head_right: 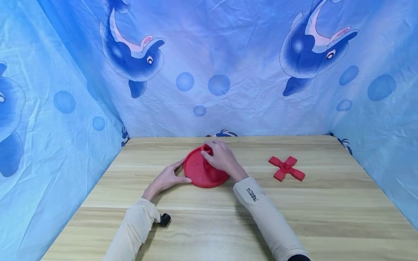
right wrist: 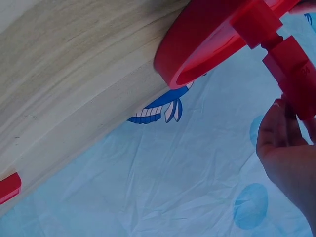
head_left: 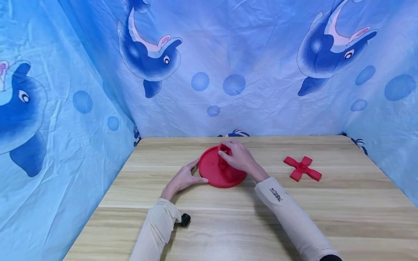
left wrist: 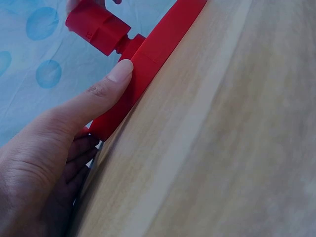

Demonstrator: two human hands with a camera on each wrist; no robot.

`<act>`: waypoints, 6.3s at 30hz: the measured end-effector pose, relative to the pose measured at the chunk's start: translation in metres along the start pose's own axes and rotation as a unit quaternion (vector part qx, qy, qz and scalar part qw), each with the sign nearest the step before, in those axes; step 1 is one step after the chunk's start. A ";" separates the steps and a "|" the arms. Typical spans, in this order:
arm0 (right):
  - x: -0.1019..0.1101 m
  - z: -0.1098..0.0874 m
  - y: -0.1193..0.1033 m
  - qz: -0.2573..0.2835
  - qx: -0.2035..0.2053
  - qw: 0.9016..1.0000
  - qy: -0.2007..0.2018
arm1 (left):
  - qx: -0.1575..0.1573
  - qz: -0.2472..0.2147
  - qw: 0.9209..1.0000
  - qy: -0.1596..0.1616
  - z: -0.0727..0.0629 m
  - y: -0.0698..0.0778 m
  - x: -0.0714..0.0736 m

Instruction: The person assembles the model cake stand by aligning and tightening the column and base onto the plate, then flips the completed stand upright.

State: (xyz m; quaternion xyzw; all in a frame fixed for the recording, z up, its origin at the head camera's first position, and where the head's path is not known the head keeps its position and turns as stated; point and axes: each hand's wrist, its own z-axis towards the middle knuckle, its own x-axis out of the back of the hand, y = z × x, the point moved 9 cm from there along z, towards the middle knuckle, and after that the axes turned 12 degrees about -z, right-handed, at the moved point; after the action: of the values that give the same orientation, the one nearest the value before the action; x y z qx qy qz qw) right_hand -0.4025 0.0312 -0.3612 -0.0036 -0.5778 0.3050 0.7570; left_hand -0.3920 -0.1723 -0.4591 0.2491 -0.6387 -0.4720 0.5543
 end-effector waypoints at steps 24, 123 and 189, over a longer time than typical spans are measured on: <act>0.003 0.006 0.000 -0.043 0.002 0.999 0.030 | 0.000 0.008 1.000 0.003 0.001 -0.001 0.000; -0.004 -0.002 0.014 0.038 0.008 0.999 0.010 | -0.004 0.014 1.000 0.006 0.001 -0.001 -0.001; -0.008 -0.004 0.008 0.040 -0.004 0.999 0.009 | 0.003 0.020 1.000 0.002 -0.002 -0.004 0.001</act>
State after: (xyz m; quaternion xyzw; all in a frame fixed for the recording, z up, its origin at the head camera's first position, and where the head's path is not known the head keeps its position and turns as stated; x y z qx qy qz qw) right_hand -0.4040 0.0357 -0.3720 -0.0327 -0.5714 0.3326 0.7495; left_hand -0.3913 -0.1756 -0.4619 0.2391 -0.6436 -0.4584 0.5643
